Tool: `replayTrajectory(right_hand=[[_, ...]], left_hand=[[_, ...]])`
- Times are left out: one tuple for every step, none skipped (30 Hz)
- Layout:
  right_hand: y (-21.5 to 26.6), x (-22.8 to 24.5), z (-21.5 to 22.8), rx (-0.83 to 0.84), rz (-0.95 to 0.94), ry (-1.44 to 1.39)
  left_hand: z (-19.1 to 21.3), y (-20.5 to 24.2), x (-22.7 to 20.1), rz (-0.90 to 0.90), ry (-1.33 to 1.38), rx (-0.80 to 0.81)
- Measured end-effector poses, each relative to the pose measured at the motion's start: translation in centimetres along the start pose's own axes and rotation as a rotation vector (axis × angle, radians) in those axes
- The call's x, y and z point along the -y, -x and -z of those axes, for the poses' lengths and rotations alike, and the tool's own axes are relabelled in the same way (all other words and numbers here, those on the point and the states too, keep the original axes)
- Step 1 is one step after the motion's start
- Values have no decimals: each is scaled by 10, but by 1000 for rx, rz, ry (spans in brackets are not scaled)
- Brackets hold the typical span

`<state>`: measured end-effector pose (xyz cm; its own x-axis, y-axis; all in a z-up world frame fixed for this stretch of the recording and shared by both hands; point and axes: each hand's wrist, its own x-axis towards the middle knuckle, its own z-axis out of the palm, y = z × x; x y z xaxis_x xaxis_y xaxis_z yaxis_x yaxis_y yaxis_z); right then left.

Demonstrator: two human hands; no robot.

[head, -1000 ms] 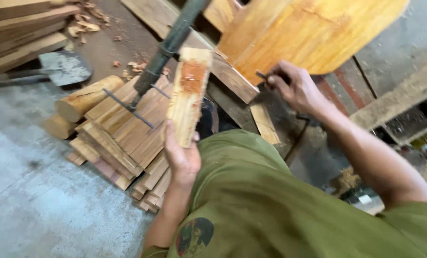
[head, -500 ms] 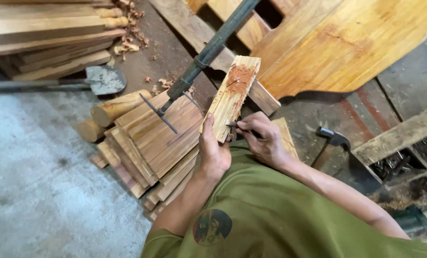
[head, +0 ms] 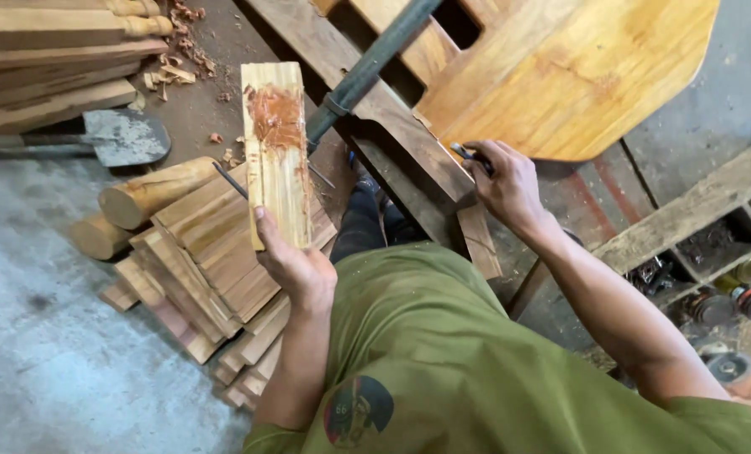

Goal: Assembling a wooden furniture frame by fitting slats, applying glue, and using a hammer and clamp.

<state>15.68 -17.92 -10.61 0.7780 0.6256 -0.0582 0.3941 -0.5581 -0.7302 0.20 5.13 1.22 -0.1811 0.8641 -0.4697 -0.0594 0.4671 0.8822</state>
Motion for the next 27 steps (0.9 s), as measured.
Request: replayTrajectory(right_hand=[[-11,1,-3,28,8,60],[-19,2,-6,58,10,121],[-26,2,-15,72,17,127],[-35,2,-22,88,18,188],[-45,2,-29,103,19,249],[-52,6,-31,112,27,260],[-60,9,-34,164,6,288],[-65,12,-38,218,-21,315],[-69,10,-41,230,-17,325],[-73,9,-45,259,-22,366],[-78,7,-48,287,-27,408],[-80,13,-48,294,-28,419],[-83,18,-47,310,-42,407],[-85,24,-45,325,-57,395],[-87,24,-47,332,-58,406],[-89,25,-49,331,-73,419],[-90,25,-51,329,-88,432],[-92,32,-51,335,-89,440],[-94,40,-51,358,-82,455],[-97,47,-51,380,-74,470],[-98,43,-51,384,-73,478],[-98,38,-52,400,-70,505],[-97,34,-53,415,-67,531],[-98,29,-54,423,-67,535],[-98,25,-55,446,-54,556],[-100,21,-55,461,-41,578],[-100,19,-55,463,-40,581]], left_hand=[[-2,1,-1,-28,-80,-15],[-2,2,-2,-52,-166,-30],[-5,8,-9,-43,-161,-44],[-12,12,-16,16,-189,-83],[-19,17,-24,76,-217,-122],[-13,12,-20,88,-209,-130],[-8,8,-15,123,-148,-136],[-1,4,-10,159,-92,-144],[4,-2,-8,171,-89,-154],[7,-8,-6,171,-82,-148],[10,-13,-4,172,-75,-142],[9,-17,-9,184,-73,-146],[8,-21,-13,181,-113,-129],[7,-24,-17,178,-152,-112],[7,-29,-19,190,-149,-115],[6,-34,-22,187,-244,-93],[6,-39,-24,183,-338,-69],[9,-43,-21,193,-336,-72],[12,-47,-18,185,-291,-91],[14,-52,-15,175,-244,-110],[13,-54,-16,184,-241,-112],[12,-55,-18,194,-225,-120],[12,-57,-19,204,-210,-128],[14,-58,-16,211,-211,-134],[17,-59,-13,212,-197,-141],[18,-62,-10,209,-179,-143],[20,-62,-9,212,-177,-145]])
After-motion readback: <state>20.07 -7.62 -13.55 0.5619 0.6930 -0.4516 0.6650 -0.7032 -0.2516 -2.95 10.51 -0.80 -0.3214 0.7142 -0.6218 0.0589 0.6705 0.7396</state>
